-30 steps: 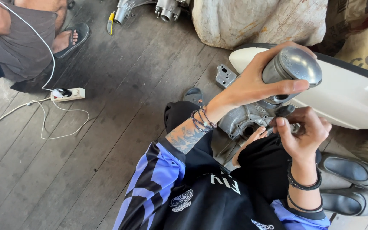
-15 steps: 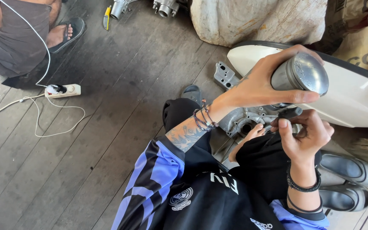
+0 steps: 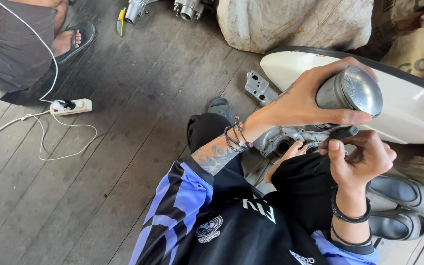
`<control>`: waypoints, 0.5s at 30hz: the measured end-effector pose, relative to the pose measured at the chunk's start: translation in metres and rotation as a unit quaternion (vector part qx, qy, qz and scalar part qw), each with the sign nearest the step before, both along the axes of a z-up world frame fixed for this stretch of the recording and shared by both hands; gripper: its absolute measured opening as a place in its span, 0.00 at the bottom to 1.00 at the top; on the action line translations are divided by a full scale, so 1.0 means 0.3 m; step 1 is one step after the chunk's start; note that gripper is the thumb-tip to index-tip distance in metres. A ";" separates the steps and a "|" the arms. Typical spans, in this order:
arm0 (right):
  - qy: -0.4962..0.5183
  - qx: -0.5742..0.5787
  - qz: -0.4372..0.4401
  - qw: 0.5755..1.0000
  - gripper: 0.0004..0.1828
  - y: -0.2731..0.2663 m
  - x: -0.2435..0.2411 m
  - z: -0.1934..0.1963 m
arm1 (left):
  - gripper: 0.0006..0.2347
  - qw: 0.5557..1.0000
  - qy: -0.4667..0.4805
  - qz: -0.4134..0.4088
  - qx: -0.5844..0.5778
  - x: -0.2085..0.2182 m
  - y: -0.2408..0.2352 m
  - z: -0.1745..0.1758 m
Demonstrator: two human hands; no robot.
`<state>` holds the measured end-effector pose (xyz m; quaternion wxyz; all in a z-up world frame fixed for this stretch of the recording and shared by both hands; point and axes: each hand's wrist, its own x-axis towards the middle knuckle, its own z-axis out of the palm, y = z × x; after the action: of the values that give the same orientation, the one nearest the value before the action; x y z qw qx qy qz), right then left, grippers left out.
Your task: Assembling a motorcycle piston into a cylinder block by hand.
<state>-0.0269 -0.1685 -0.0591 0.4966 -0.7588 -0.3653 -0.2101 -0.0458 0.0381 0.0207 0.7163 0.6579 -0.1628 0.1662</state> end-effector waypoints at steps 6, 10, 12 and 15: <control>0.004 0.006 0.004 1.000 0.27 0.004 -0.025 0.044 | 0.18 1.000 -0.001 -0.019 0.003 -0.006 -0.001 0.009; 0.003 0.014 -0.021 1.000 0.27 0.002 -0.032 0.056 | 0.18 1.000 0.009 -0.025 0.004 -0.010 -0.008 0.014; 0.007 0.013 -0.010 1.000 0.26 0.005 -0.034 0.060 | 0.18 1.000 0.008 -0.019 0.010 -0.006 -0.008 0.008; -0.001 0.004 -0.004 1.000 0.26 -0.009 -0.021 0.034 | 0.18 1.000 -0.003 -0.014 0.006 0.001 -0.007 -0.001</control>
<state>-0.0333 -0.1713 -0.0489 0.4986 -0.7580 -0.3621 -0.2139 -0.0453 0.0360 0.0203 0.7140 0.6596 -0.1750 0.1566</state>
